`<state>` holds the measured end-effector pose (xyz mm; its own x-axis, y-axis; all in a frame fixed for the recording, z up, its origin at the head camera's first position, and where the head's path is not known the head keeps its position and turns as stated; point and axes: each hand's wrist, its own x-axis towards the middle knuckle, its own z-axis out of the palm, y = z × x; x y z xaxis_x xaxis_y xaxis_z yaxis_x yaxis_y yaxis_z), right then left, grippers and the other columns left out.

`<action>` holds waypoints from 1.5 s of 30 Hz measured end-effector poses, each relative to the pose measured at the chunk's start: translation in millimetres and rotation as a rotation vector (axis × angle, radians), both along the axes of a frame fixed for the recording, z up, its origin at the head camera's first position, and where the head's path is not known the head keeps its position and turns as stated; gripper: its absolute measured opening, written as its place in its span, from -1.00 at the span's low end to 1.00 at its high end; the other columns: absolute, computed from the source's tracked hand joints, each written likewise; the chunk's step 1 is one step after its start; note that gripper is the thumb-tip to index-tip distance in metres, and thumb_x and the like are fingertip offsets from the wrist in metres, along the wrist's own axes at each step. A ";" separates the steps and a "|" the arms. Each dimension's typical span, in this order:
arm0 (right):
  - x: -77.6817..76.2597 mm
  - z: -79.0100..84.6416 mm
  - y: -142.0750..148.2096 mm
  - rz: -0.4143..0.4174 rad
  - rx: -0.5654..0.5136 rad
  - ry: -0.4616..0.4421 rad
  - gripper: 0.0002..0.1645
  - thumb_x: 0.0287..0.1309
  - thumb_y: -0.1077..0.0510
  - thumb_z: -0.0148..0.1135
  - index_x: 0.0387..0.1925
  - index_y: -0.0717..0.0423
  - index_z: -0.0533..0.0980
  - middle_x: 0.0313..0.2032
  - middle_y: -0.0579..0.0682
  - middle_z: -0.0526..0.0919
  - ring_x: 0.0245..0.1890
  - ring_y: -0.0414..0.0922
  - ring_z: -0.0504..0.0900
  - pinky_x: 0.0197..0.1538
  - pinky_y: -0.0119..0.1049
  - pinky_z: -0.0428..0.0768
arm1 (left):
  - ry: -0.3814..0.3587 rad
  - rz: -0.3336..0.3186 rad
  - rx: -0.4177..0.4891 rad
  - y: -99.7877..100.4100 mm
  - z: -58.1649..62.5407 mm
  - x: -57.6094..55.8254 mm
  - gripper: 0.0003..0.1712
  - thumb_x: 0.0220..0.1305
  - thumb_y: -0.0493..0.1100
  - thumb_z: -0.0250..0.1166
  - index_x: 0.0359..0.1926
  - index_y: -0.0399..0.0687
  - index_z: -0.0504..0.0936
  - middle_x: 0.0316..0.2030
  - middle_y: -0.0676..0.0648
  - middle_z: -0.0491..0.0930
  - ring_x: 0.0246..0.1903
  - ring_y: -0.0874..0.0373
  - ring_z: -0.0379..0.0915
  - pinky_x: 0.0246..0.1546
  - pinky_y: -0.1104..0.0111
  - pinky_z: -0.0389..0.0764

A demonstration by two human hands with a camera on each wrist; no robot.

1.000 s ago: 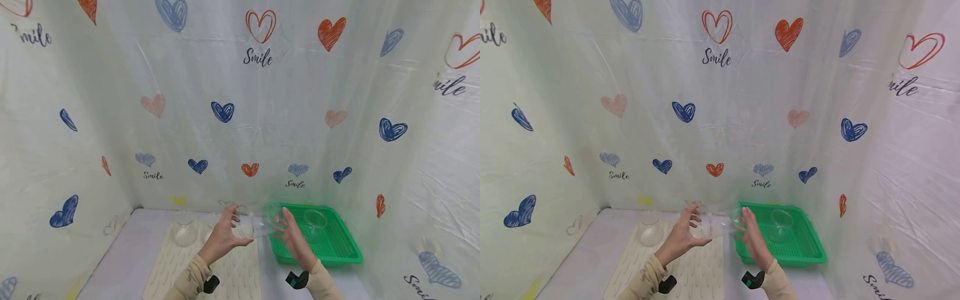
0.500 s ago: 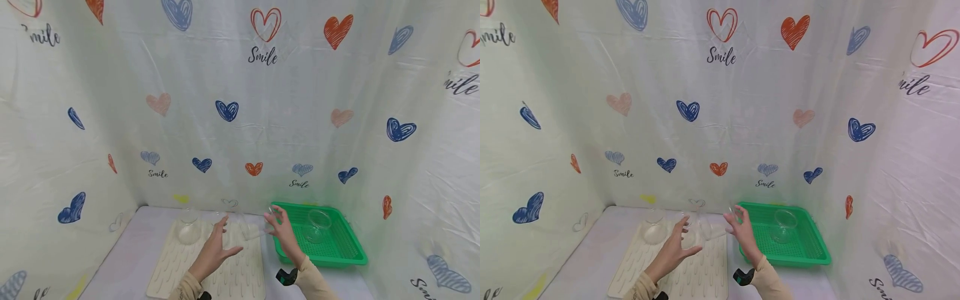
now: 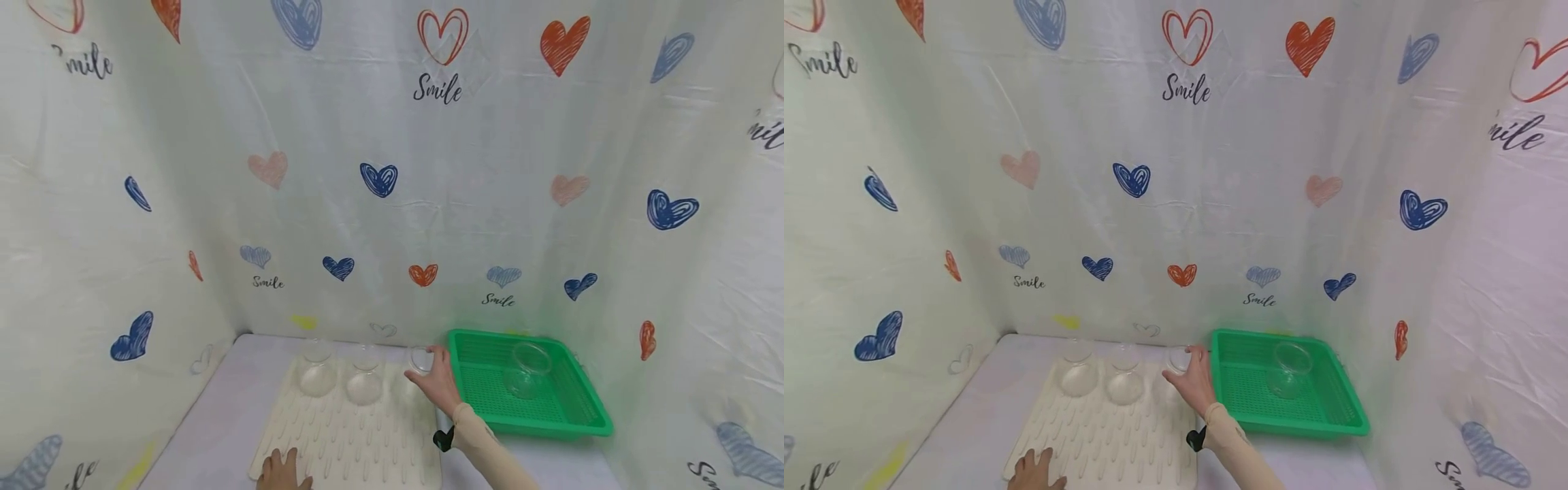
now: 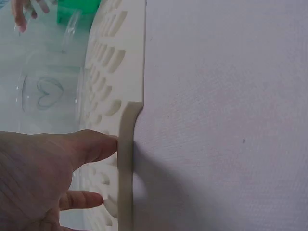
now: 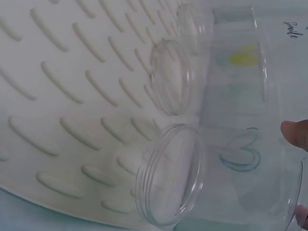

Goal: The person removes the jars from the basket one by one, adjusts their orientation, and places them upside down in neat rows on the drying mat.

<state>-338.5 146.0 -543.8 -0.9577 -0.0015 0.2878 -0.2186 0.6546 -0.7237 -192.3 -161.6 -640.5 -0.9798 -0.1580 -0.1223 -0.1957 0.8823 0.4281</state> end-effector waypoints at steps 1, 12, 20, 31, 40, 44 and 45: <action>-1.6 -2.4 0.5 -0.007 0.004 -0.004 -0.16 -0.04 -0.11 0.48 0.16 0.14 0.28 0.20 0.23 0.26 0.06 0.13 0.46 0.05 0.07 0.52 | -0.009 -0.007 0.011 -0.7 -1.1 -0.2 -0.20 -0.02 0.09 0.44 0.08 -0.40 0.40 -0.09 -0.44 0.20 -0.03 -0.37 0.21 -0.08 -0.16 0.47; -11.7 -20.8 5.1 0.060 0.051 -0.029 -0.04 -0.06 -0.23 0.46 0.24 0.13 0.25 0.26 0.25 0.22 0.16 0.13 0.44 0.11 0.07 0.52 | 0.009 -0.057 -0.003 0.5 8.0 -3.4 -0.17 0.00 0.12 0.44 0.11 -0.39 0.39 -0.15 -0.37 0.22 -0.06 -0.35 0.27 -0.18 -0.07 0.54; -14.5 -24.4 7.1 0.096 0.124 -0.039 0.04 -0.06 -0.34 0.40 0.35 0.07 0.26 0.40 0.33 0.07 0.32 0.30 0.27 0.16 0.26 0.43 | 0.015 -0.070 -0.037 -1.5 10.3 -5.7 -0.14 -0.06 0.16 0.48 0.07 -0.37 0.41 -0.20 -0.37 0.27 -0.13 -0.36 0.31 -0.30 -0.07 0.56; -13.8 -3.6 48.3 0.036 0.021 0.002 0.10 0.12 -0.32 0.26 0.48 0.09 0.03 0.45 0.34 -0.03 0.42 0.33 0.04 0.29 0.33 0.22 | 0.015 -0.069 0.003 -9.5 5.4 -3.4 -0.17 -0.09 0.10 0.50 0.06 -0.35 0.41 -0.21 -0.40 0.27 -0.13 -0.40 0.28 -0.33 -0.14 0.54; -26.3 25.8 153.0 -0.254 0.000 -0.028 0.12 0.21 -0.25 0.22 0.52 0.08 -0.16 0.43 0.47 -0.27 0.40 0.49 -0.18 0.24 0.44 0.12 | -0.045 -0.041 -0.029 -13.3 5.3 -5.6 -0.14 -0.10 0.13 0.50 0.07 -0.37 0.40 -0.19 -0.44 0.26 -0.12 -0.42 0.26 -0.28 -0.18 0.54; -22.1 21.1 183.5 -0.312 0.023 -0.088 0.15 0.20 -0.22 0.24 0.52 0.13 -0.19 0.41 0.53 -0.38 0.36 0.56 -0.25 0.20 0.48 0.11 | -0.049 -0.039 -0.032 -14.5 6.7 -5.6 -0.14 -0.10 0.12 0.50 0.07 -0.38 0.40 -0.19 -0.45 0.25 -0.12 -0.42 0.25 -0.27 -0.18 0.54; -20.5 19.4 188.7 -0.322 0.023 -0.102 0.16 0.19 -0.21 0.25 0.51 0.14 -0.20 0.40 0.54 -0.40 0.36 0.58 -0.26 0.19 0.49 0.11 | -0.054 -0.040 -0.034 -14.5 7.0 -5.7 -0.14 -0.09 0.13 0.50 0.07 -0.38 0.40 -0.19 -0.45 0.25 -0.11 -0.43 0.25 -0.26 -0.18 0.53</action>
